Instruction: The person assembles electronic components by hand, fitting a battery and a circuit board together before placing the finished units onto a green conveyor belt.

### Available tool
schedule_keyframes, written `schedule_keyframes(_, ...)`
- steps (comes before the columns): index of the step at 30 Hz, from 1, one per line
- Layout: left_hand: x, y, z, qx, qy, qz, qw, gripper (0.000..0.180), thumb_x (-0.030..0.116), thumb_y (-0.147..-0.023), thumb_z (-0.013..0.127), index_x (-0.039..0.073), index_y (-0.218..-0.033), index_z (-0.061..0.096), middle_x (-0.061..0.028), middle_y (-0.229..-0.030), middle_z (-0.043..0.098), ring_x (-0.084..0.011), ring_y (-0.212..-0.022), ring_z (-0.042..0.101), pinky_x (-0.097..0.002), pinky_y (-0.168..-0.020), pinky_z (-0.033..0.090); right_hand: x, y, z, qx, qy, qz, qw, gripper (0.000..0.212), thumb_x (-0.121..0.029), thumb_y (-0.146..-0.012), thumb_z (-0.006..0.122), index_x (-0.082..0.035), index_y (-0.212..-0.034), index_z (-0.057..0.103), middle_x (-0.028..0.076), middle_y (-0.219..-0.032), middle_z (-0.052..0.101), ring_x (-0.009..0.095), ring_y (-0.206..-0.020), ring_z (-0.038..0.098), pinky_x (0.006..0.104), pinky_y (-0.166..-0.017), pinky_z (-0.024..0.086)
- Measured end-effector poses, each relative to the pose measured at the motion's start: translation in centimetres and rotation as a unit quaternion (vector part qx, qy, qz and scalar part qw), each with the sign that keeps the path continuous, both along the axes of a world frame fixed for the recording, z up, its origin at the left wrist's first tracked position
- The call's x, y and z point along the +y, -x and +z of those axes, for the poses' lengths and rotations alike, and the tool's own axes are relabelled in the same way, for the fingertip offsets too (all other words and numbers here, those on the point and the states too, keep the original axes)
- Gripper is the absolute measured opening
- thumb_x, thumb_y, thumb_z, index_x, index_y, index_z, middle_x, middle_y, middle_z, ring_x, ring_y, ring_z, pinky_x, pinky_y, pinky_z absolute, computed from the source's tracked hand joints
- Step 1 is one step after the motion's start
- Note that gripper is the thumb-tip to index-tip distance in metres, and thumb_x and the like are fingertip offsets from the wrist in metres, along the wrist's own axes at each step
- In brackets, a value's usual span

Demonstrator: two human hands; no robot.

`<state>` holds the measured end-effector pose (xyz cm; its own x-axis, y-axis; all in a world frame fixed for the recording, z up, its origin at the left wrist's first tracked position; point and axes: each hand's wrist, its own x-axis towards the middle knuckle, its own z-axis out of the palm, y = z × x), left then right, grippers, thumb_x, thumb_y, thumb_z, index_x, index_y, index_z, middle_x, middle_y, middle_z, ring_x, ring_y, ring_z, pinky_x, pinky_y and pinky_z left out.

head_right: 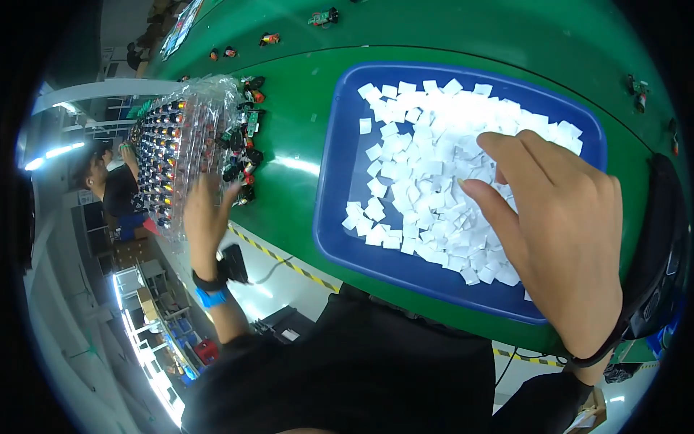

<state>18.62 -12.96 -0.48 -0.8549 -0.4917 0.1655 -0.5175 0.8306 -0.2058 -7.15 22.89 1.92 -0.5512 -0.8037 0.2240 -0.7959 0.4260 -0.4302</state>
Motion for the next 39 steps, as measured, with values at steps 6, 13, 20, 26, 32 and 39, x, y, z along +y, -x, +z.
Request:
schedule_keyframes(6, 3.6, -1.5, -3.1, 0.068, -0.073, 0.076, 0.992, 0.031, 0.033, -0.094, 0.067, 0.003, -0.095, 0.061, -0.0126, -0.082, 0.064, -0.0300, -0.068, 0.062, -0.0410, -0.060, 0.047, -0.6, -0.5, -0.6, -0.013, -0.007, 0.026, 1.000, 0.028, -0.007, -0.079, 0.078, -0.002, -0.104, 0.068, 0.008, -0.077, 0.063, 0.020, -0.058, 0.056, 0.0304, -0.050, 0.040)
schedule_keyframes(13, 6.3, 4.3, 1.5, 0.128, -0.474, 0.055, 0.870, 0.033, 0.029, -0.102, 0.057, 0.001, -0.085, 0.063, 0.0010, -0.057, 0.051, -0.0103, -0.053, 0.049, -0.0273, -0.051, 0.038, -0.6, -1.5, 0.6, -0.119, 0.080, 0.076, 0.987, 0.031, -0.009, -0.076, 0.081, -0.002, -0.102, 0.067, 0.008, -0.080, 0.066, 0.018, -0.063, 0.060, 0.0275, -0.054, 0.044)
schedule_keyframes(20, 15.0, 13.9, 2.1, 0.148, -0.715, -0.116, 0.674, 0.038, 0.030, -0.106, 0.049, 0.000, -0.090, 0.065, 0.0039, -0.060, 0.050, -0.0034, -0.054, 0.045, -0.0216, -0.050, 0.035, -1.4, -2.6, 0.5, -0.137, 0.200, 0.024, 0.970, 0.032, -0.010, -0.073, 0.083, -0.002, -0.099, 0.064, 0.009, -0.089, 0.068, 0.017, -0.072, 0.065, 0.0267, -0.055, 0.047)
schedule_keyframes(26, 16.3, 16.5, 1.9, 0.115, -0.766, -0.189, 0.604, 0.038, 0.032, -0.106, 0.048, -0.001, -0.095, 0.065, -0.0011, -0.067, 0.058, -0.0056, -0.058, 0.051, -0.0236, -0.051, 0.039, -1.2, -1.2, -0.2, 0.036, 0.201, -0.029, 0.978, 0.032, -0.006, -0.071, 0.082, -0.003, -0.097, 0.063, 0.008, -0.090, 0.066, 0.020, -0.073, 0.066, 0.0274, -0.052, 0.048)
schedule_keyframes(32, 15.9, 17.1, 0.5, 0.089, -0.716, -0.204, 0.662, 0.035, 0.031, -0.103, 0.053, -0.002, -0.107, 0.062, -0.0090, -0.077, 0.064, -0.0100, -0.064, 0.058, -0.0241, -0.055, 0.045, -1.2, -0.7, -1.0, 0.147, 0.185, -0.056, 0.970, 0.032, -0.004, -0.064, 0.081, -0.003, -0.091, 0.064, 0.006, -0.080, 0.060, 0.022, -0.065, 0.062, 0.0286, -0.050, 0.047)
schedule_keyframes(39, 17.0, 17.7, 0.5, 0.204, -0.652, -0.193, 0.704, 0.042, 0.024, -0.097, 0.061, 0.000, -0.130, 0.050, -0.0149, -0.089, 0.066, -0.0151, -0.065, 0.062, -0.0270, -0.056, 0.048, -1.2, -0.4, -1.1, 0.188, 0.149, -0.028, 0.970, 0.028, -0.003, -0.062, 0.080, -0.004, -0.086, 0.065, 0.005, -0.074, 0.058, 0.020, -0.059, 0.059, 0.0293, -0.048, 0.046)
